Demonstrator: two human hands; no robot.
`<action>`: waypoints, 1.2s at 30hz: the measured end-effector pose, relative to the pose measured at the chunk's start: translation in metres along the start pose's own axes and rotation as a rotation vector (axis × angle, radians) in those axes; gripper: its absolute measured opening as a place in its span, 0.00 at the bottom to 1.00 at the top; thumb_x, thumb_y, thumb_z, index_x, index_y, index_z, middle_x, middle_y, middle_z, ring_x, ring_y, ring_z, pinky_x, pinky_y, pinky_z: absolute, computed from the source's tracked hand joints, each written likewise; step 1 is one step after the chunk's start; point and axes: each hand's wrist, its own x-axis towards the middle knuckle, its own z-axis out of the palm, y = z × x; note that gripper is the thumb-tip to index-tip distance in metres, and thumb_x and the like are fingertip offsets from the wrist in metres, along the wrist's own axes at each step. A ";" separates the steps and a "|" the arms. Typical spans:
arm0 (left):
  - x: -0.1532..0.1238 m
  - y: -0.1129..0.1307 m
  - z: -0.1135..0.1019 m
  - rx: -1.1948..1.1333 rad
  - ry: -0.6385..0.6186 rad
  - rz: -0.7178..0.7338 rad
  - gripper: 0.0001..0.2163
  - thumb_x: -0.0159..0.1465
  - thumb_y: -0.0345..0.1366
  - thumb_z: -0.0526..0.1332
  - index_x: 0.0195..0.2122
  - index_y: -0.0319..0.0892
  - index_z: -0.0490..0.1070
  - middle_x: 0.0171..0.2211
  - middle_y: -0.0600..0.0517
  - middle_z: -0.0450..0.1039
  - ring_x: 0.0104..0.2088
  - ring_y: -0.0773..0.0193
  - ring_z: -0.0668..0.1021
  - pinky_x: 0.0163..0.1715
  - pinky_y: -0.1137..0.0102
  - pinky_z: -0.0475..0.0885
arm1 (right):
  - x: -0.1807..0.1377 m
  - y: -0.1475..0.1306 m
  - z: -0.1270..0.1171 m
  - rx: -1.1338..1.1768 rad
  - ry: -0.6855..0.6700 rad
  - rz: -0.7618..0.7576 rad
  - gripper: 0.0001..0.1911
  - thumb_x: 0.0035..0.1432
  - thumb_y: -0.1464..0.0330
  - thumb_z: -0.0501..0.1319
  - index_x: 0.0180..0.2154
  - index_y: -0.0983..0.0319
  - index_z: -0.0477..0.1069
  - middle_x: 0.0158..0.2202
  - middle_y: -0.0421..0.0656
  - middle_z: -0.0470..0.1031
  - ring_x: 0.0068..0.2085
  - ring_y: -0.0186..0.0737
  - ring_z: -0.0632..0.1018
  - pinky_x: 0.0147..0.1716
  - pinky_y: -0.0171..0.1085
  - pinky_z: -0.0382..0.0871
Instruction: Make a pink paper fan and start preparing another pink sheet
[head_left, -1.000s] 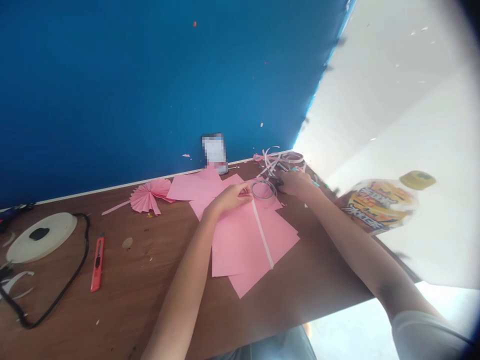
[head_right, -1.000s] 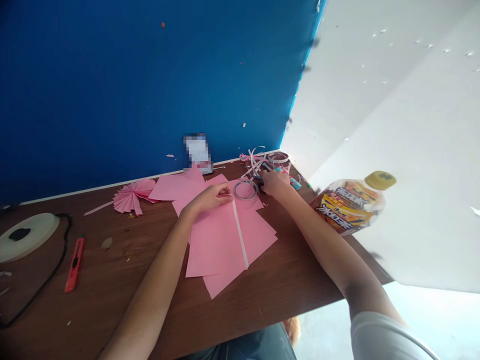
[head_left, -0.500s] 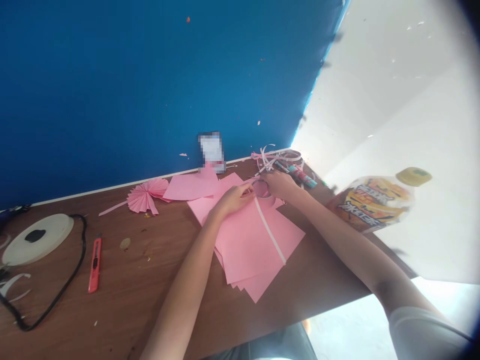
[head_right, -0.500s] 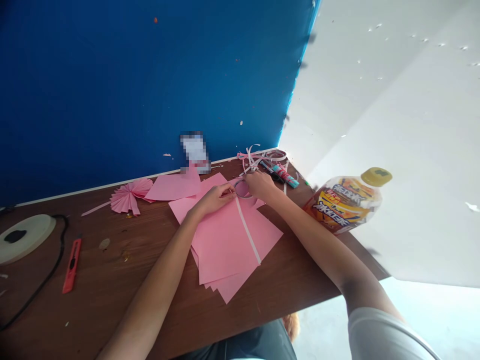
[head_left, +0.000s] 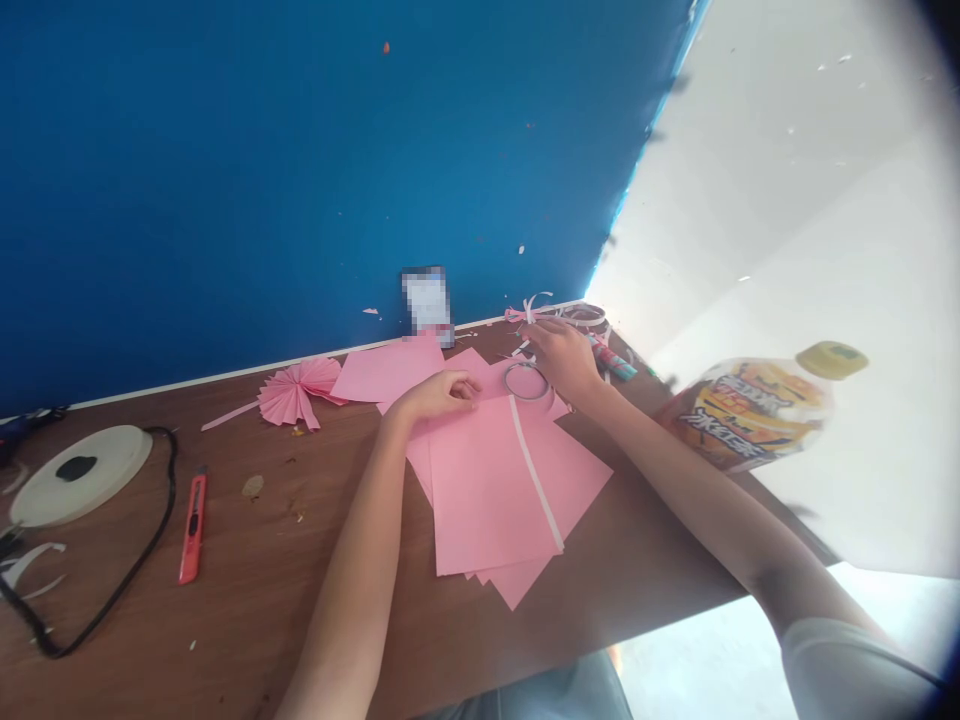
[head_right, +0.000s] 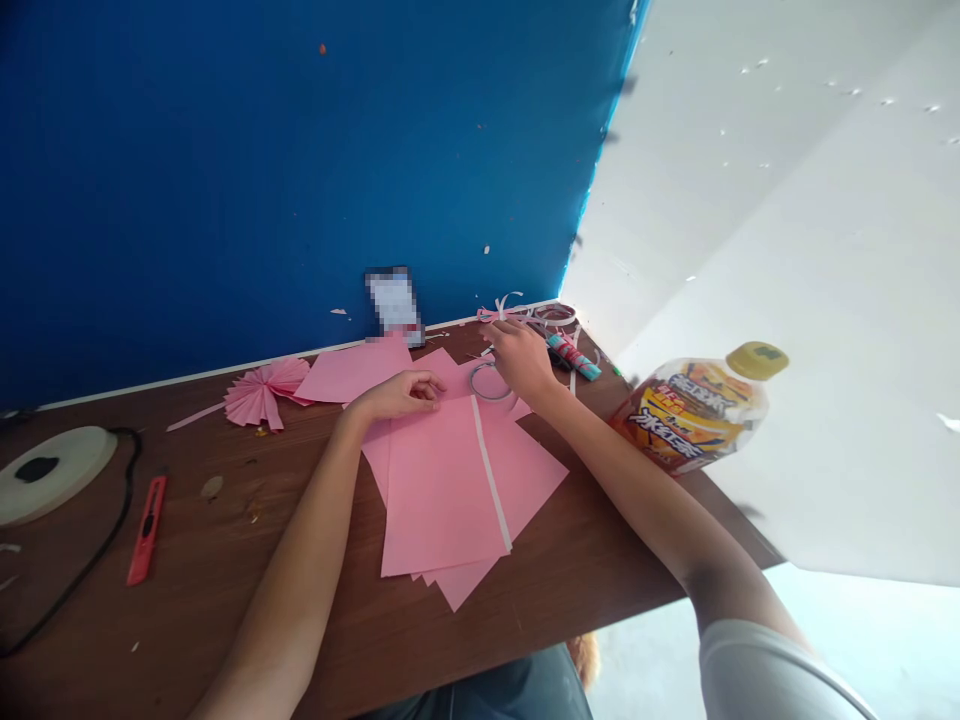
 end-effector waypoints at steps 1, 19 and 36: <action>0.000 -0.001 0.000 -0.005 -0.009 0.001 0.21 0.54 0.44 0.65 0.47 0.41 0.71 0.38 0.47 0.75 0.40 0.60 0.77 0.43 0.65 0.68 | 0.000 -0.001 0.000 0.032 0.033 0.003 0.18 0.58 0.78 0.50 0.44 0.60 0.74 0.42 0.46 0.78 0.45 0.44 0.74 0.36 0.38 0.63; -0.006 -0.002 0.004 -0.199 0.154 0.101 0.21 0.52 0.45 0.68 0.43 0.38 0.72 0.34 0.47 0.75 0.39 0.62 0.76 0.44 0.65 0.68 | -0.001 -0.027 0.001 1.102 -0.264 0.338 0.16 0.45 0.73 0.62 0.39 0.63 0.74 0.40 0.47 0.79 0.41 0.40 0.79 0.42 0.39 0.72; -0.002 -0.010 0.012 -0.151 0.348 0.117 0.15 0.58 0.44 0.60 0.41 0.39 0.72 0.32 0.51 0.73 0.34 0.65 0.74 0.38 0.69 0.68 | -0.004 -0.023 -0.005 0.838 -0.367 0.127 0.10 0.46 0.66 0.66 0.33 0.63 0.75 0.30 0.44 0.78 0.31 0.39 0.78 0.34 0.36 0.72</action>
